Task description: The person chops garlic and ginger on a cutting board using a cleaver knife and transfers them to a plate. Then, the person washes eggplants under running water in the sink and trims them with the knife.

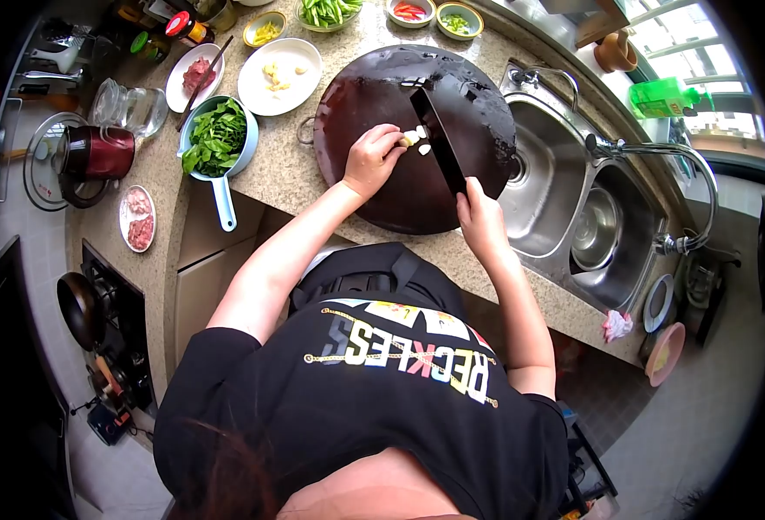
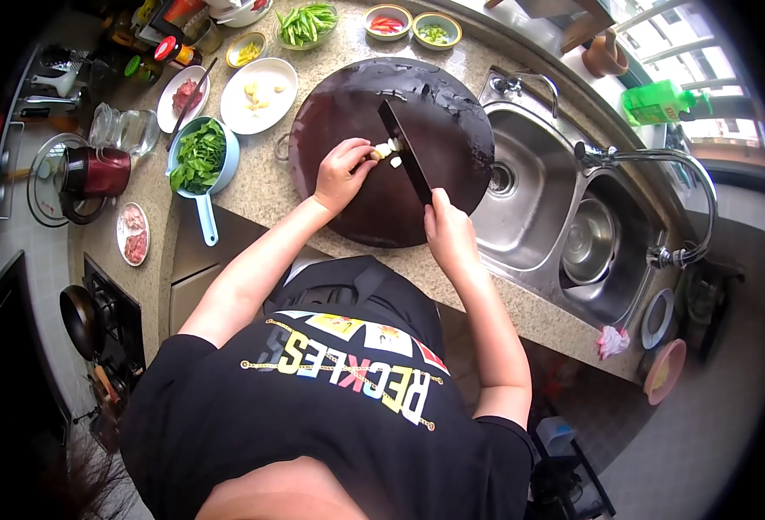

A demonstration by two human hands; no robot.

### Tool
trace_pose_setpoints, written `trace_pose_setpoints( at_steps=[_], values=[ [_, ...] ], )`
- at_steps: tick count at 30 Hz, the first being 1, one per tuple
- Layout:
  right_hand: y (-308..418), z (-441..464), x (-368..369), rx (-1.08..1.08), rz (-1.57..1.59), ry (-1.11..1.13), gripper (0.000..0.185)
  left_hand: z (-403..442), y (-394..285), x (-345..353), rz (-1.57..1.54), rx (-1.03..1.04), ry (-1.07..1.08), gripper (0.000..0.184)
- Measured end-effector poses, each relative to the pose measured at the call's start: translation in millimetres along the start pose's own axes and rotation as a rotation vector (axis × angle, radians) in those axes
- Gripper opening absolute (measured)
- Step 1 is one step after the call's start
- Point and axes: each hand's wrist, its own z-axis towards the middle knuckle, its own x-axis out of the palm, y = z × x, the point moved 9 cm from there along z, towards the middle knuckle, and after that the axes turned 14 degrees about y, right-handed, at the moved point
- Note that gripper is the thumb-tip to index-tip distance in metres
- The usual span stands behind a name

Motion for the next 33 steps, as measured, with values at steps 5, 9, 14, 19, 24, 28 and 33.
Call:
trace_pose_setpoints(
  at_steps=[5, 9, 14, 19, 24, 28, 33],
  values=[
    [-5, -8, 6, 0.014, 0.034, 0.011, 0.014, 5, -2, 11, 0.095, -0.014, 0.099, 0.021],
    [-12, -13, 10, 0.031, 0.05, -0.006, 0.014, 9, -6, 13, 0.141, -0.006, 0.167, 0.019],
    [-13, -19, 12, 0.04, 0.038, 0.044, 0.013, 3, -10, 7, 0.159, 0.113, 0.155, 0.016],
    [-7, -23, 11, 0.008, -0.032, 0.084, 0.013, -5, -16, 9, 0.117, 0.175, 0.141, 0.016],
    [2, -20, 5, 0.043, -0.27, 0.192, 0.012, -4, -17, 14, 0.177, 0.194, 0.15, 0.013],
    [3, -12, 5, 0.018, -0.271, 0.253, 0.011, -4, -15, 14, 0.16, 0.195, 0.13, 0.012],
    [-5, 3, 28, 0.028, -0.27, 0.217, 0.011, -4, -16, 13, 0.146, 0.167, 0.11, 0.009]
  ],
)
